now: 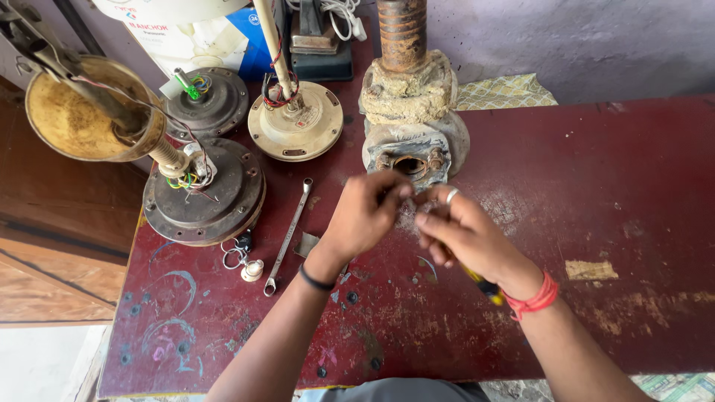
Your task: The person uses a screwdriver to scrape and clean the interior of a cylindrical metal component on a workbench. They repeatedly insert the tool into the opening, rotate it, and remove debris. Other electrical components and tools are visible nearby.
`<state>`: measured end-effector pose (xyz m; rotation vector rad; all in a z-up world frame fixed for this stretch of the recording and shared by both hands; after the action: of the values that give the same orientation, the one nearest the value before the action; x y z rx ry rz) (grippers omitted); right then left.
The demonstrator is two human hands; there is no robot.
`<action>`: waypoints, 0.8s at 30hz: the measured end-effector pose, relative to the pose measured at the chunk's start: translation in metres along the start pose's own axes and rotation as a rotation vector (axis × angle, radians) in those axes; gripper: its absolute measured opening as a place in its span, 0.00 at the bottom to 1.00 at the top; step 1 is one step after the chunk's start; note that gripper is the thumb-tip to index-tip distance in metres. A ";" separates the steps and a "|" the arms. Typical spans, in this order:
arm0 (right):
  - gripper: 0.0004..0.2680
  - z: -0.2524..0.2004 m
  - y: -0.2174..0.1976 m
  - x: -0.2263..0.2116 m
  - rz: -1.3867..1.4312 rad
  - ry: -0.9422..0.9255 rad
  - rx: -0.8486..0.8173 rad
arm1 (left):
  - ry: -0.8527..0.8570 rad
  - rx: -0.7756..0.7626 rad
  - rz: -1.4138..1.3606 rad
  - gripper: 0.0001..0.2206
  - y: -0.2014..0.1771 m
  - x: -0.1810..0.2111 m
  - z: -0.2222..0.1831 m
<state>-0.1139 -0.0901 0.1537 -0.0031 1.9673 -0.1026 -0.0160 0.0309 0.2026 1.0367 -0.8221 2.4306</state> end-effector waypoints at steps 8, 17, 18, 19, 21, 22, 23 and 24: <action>0.12 -0.003 -0.033 -0.018 0.151 -0.047 0.385 | 0.197 0.229 0.349 0.10 -0.006 -0.010 0.034; 0.11 0.025 -0.019 -0.017 0.122 -0.194 0.556 | 0.186 0.211 0.384 0.08 0.012 -0.043 0.041; 0.11 0.028 -0.017 -0.016 0.131 -0.191 0.588 | 0.172 0.206 0.358 0.08 0.012 -0.046 0.043; 0.11 0.029 -0.015 -0.016 0.140 -0.188 0.618 | 0.158 0.202 0.333 0.08 0.011 -0.049 0.044; 0.10 0.033 -0.007 -0.017 0.100 -0.183 0.667 | 0.143 0.190 0.320 0.08 0.012 -0.050 0.045; 0.10 0.034 -0.002 -0.018 0.051 -0.181 0.686 | 0.144 0.182 0.331 0.09 0.012 -0.050 0.045; 0.10 0.035 0.004 -0.020 0.003 -0.177 0.704 | 0.144 0.172 0.341 0.10 0.012 -0.050 0.045; 0.10 0.035 0.008 -0.022 -0.023 -0.195 0.721 | 0.115 0.171 0.301 0.10 0.011 -0.053 0.045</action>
<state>-0.0731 -0.0836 0.1599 0.4183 1.6426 -0.7887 0.0360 -0.0120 0.1843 0.8726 -0.7912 2.8278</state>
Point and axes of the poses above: each hand's wrist, its own z-axis towards the middle knuckle, its own y-axis out of the palm, x = y × z, the point moved 8 cm from there along z, towards the middle knuckle, and after that the axes turned 12 degrees about y, right-handed, at the moved point
